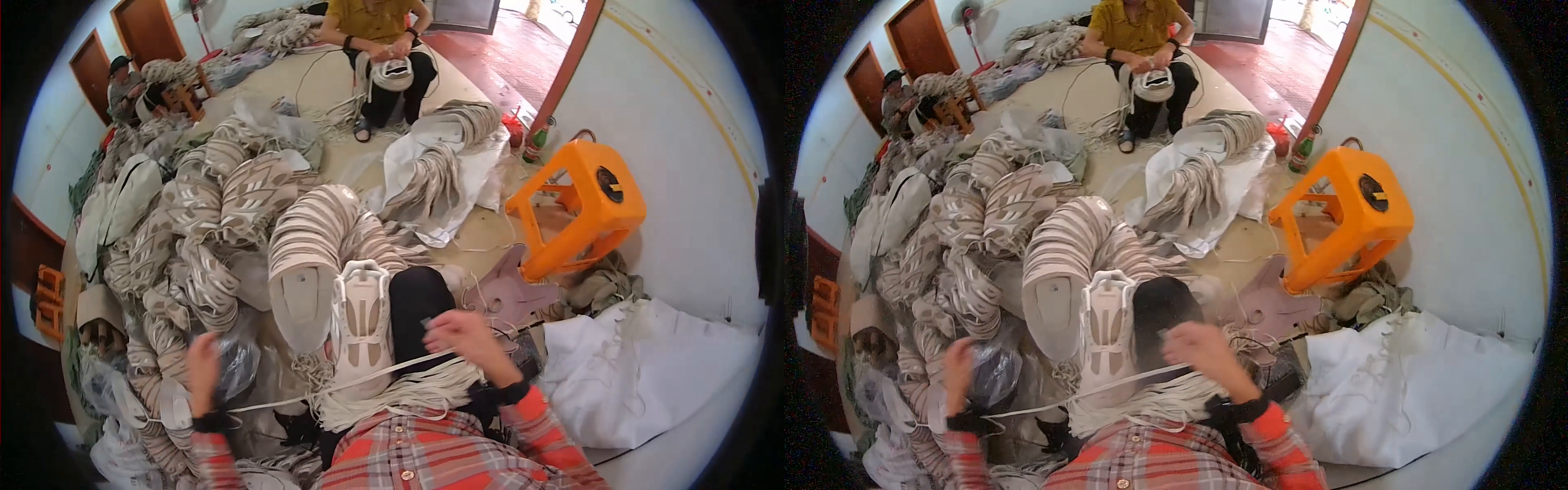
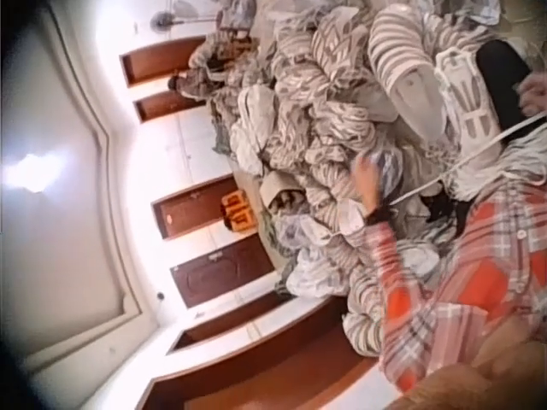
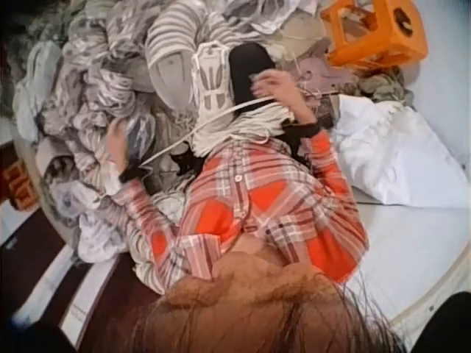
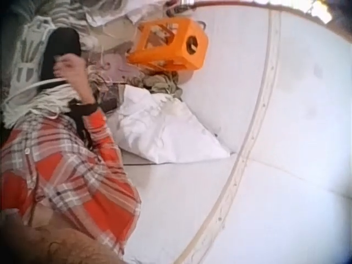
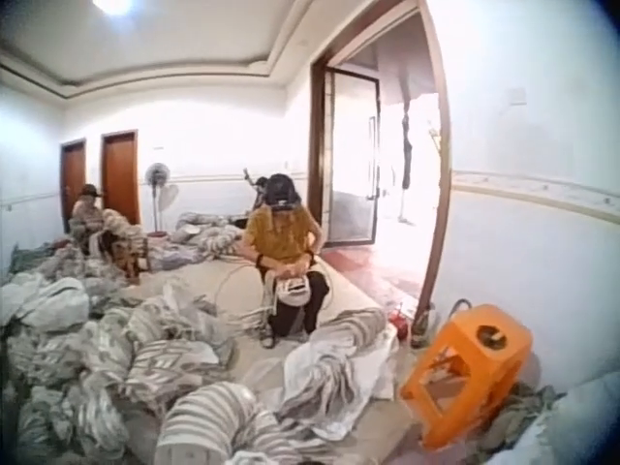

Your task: Attaching and lacing long white cords through shoe components.

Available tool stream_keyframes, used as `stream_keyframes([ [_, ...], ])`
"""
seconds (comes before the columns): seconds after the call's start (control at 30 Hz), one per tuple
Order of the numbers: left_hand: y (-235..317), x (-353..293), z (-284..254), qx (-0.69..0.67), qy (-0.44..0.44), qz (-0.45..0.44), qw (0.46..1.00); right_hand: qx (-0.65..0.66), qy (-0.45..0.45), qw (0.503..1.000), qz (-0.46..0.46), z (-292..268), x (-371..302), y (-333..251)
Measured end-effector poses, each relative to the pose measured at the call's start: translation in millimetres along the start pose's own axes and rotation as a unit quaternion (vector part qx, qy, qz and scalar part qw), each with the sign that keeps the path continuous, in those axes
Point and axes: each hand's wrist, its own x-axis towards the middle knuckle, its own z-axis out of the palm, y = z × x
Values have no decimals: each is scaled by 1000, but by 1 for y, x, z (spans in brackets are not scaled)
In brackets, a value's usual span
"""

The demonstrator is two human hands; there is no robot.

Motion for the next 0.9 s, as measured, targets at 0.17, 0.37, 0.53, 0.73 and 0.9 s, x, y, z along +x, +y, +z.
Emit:
stream_keyframes([
  [0.17,190,4,109,-164,-85,32,982,-370,-45,897,-236,86,34,11],
  [0.37,194,-23,146,-171,-59,5,984,-474,-20,858,-195,101,35,11],
  [0.53,193,-24,150,-167,-53,15,984,-483,-15,847,-224,101,40,8],
  [0.73,190,-17,152,-160,-36,42,986,-469,-74,863,-173,96,57,-2],
  [0.9,189,-20,147,-126,-22,37,991,-455,-3,821,-346,104,50,-3],
])
